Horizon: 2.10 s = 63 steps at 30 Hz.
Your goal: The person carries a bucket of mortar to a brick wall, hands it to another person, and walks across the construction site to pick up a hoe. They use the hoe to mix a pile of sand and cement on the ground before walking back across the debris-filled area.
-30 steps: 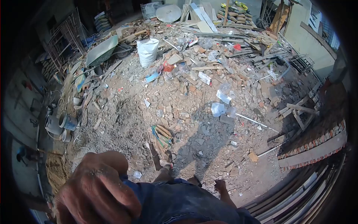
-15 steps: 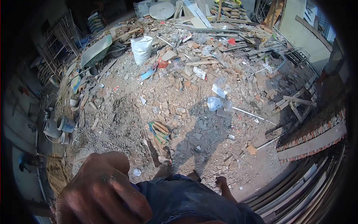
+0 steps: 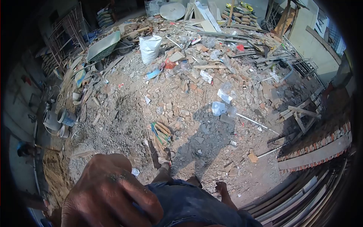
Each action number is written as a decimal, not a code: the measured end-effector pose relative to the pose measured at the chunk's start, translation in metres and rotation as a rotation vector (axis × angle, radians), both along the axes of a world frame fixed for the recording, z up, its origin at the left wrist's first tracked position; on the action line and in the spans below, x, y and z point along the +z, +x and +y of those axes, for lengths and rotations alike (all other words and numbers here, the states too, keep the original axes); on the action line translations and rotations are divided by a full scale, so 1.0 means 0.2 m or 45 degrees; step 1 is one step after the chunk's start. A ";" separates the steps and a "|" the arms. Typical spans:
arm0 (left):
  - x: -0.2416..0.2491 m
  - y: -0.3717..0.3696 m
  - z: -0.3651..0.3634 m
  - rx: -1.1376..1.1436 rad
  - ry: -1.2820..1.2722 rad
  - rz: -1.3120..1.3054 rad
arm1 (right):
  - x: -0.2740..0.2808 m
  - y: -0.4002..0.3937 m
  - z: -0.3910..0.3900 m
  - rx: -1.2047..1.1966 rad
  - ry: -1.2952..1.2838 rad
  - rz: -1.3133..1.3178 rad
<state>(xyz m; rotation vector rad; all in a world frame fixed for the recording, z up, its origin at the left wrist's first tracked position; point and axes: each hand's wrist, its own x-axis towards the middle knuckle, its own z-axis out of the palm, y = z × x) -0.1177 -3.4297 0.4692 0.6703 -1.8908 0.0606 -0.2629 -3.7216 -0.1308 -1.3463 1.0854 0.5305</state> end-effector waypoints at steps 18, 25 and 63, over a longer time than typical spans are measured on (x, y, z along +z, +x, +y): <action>-1.91 0.41 0.62 1.874 2.054 0.477 | -0.57 -0.23 -0.09 0.693 -0.153 -0.410; -2.54 -0.10 0.99 1.372 2.530 1.975 | -0.06 -0.06 0.02 0.011 0.074 -0.038; -2.60 0.28 0.63 1.269 2.420 1.399 | -0.48 -0.08 -0.21 1.627 -0.998 -0.117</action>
